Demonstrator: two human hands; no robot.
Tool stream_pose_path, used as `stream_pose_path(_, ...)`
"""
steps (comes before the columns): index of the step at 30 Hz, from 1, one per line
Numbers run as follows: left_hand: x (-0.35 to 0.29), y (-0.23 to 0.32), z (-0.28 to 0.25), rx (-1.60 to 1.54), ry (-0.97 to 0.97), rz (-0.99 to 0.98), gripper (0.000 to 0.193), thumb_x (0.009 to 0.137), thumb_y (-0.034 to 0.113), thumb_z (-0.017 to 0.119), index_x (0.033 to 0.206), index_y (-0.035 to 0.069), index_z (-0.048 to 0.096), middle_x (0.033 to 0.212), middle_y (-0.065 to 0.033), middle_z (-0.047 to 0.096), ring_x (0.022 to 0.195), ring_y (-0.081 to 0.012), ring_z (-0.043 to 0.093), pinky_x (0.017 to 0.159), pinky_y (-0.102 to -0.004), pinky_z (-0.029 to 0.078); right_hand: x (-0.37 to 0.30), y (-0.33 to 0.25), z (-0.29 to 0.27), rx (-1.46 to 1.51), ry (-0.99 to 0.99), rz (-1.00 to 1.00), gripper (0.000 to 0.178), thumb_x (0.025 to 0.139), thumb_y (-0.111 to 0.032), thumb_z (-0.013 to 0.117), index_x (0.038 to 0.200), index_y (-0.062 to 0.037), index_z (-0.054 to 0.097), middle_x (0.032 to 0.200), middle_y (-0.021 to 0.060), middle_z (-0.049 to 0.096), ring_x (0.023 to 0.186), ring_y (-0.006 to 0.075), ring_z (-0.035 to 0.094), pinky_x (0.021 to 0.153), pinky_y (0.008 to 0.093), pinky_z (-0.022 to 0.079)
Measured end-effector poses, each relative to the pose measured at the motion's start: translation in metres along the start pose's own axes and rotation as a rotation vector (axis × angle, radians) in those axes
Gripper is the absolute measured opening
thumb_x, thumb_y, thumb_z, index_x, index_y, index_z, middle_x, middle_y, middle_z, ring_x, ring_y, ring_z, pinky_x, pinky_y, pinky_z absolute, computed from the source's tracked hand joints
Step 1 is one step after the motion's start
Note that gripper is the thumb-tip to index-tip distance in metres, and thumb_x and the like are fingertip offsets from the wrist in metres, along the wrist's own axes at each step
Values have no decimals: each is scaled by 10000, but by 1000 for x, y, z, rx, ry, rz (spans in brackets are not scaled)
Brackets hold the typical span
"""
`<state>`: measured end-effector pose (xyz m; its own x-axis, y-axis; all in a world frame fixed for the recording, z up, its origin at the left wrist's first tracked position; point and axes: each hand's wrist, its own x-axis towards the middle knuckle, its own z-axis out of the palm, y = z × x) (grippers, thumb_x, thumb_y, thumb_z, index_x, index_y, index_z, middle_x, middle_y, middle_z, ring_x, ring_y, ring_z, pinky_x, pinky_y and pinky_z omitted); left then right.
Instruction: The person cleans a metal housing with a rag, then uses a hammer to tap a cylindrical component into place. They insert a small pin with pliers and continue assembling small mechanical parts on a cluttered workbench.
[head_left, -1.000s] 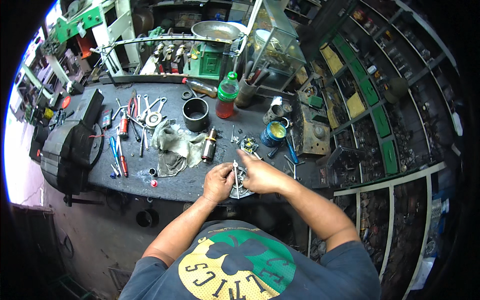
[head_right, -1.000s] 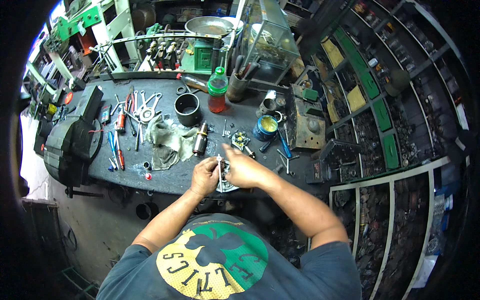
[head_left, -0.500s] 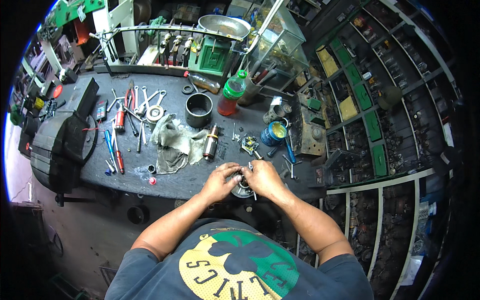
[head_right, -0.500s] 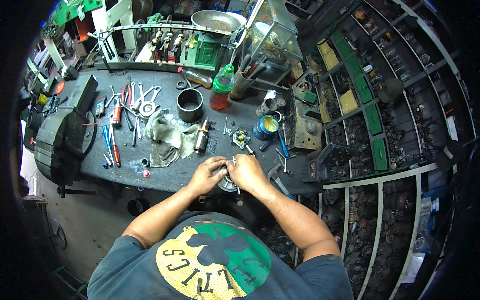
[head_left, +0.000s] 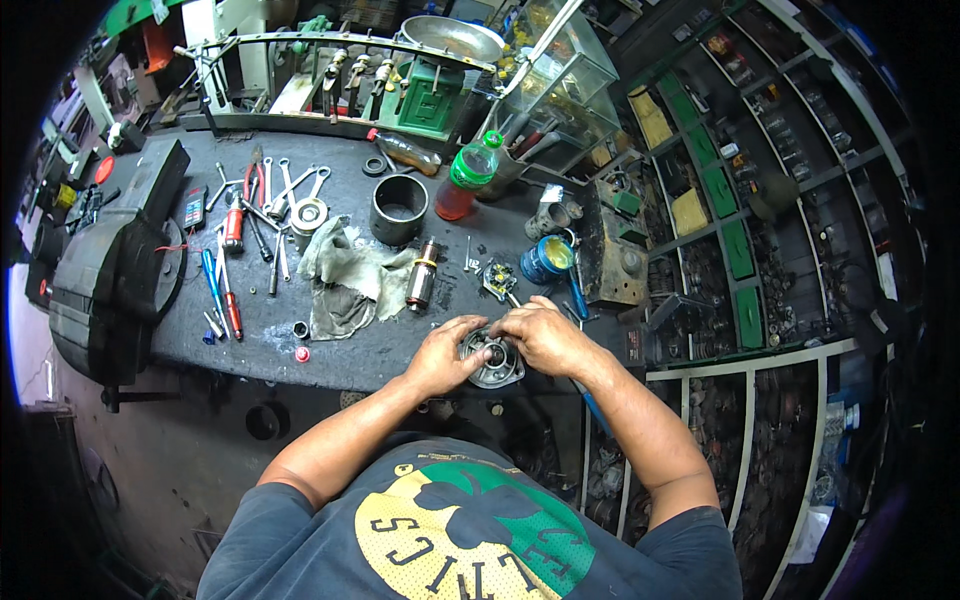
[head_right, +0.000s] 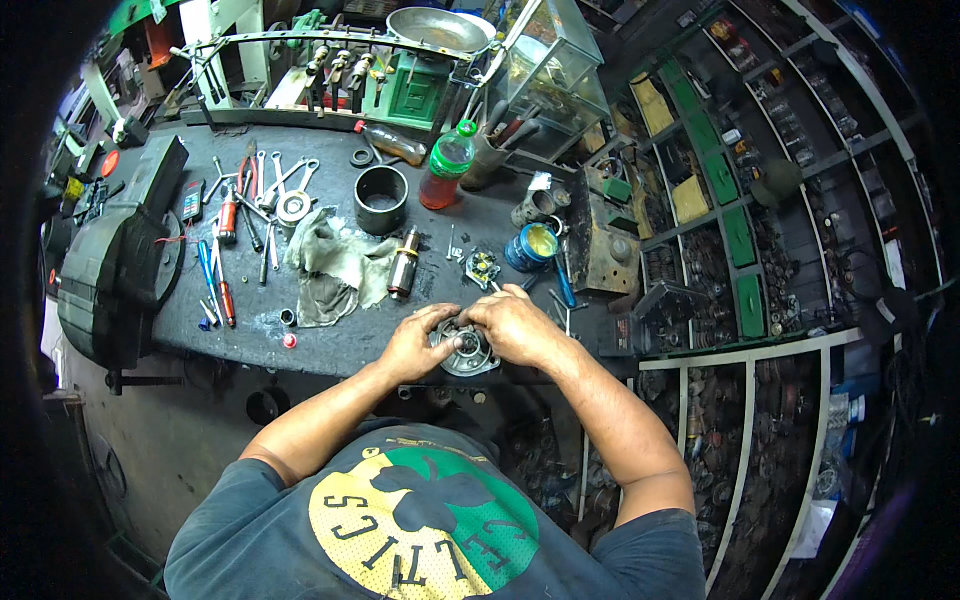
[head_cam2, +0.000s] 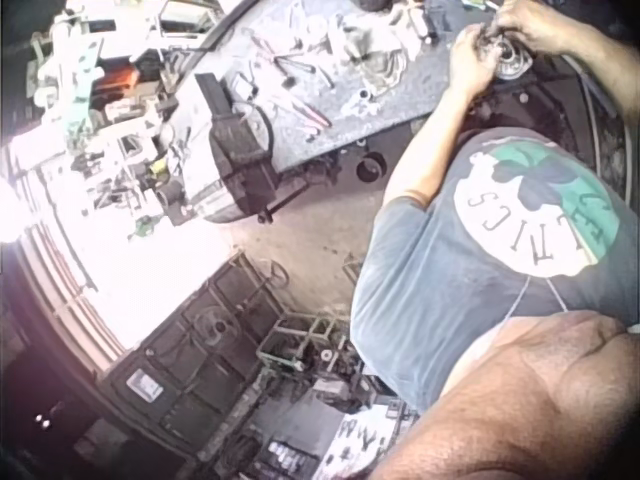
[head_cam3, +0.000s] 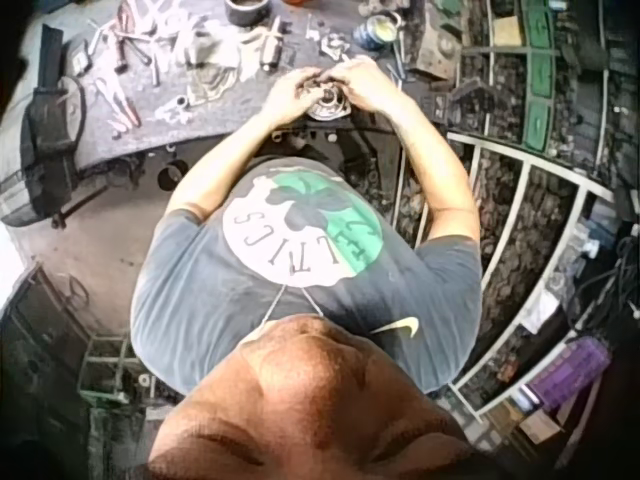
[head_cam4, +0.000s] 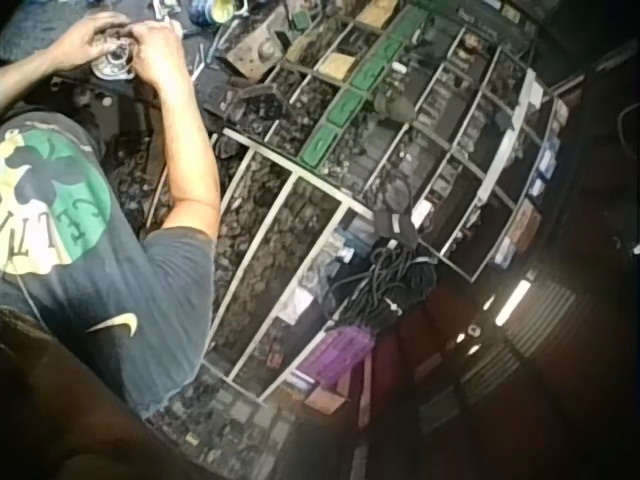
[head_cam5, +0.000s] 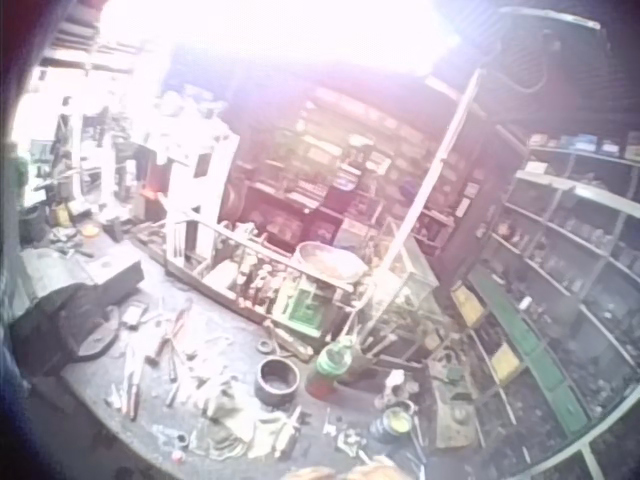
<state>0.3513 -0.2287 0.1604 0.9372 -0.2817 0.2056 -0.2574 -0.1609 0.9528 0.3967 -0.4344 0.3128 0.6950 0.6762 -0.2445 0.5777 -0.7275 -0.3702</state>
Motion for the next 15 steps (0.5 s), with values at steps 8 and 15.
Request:
stream_pose_path(8, -13, 3, 5, 230, -84, -48, 1401, 622, 533, 1052, 1710, 25, 330, 1702, -227, 439, 1569, -417, 453, 1298, -493, 404, 17, 22, -15, -176, -189, -184, 376, 893, -73, 667, 1240, -132, 799, 1188, 85, 804, 1241, 321, 718, 1252, 606, 363)
stream_pose_path(15, -14, 31, -10, 516, -180, -36, 1360, 602, 618, 1020, 1654, 8, 412, 1653, -224, 472, 1519, -429, 497, 1260, -506, 442, 40, 4, -28, -489, -402, -448, 342, 937, -155, 675, 1263, -175, 778, 1226, 55, 790, 1164, 297, 728, 1265, 584, 384)
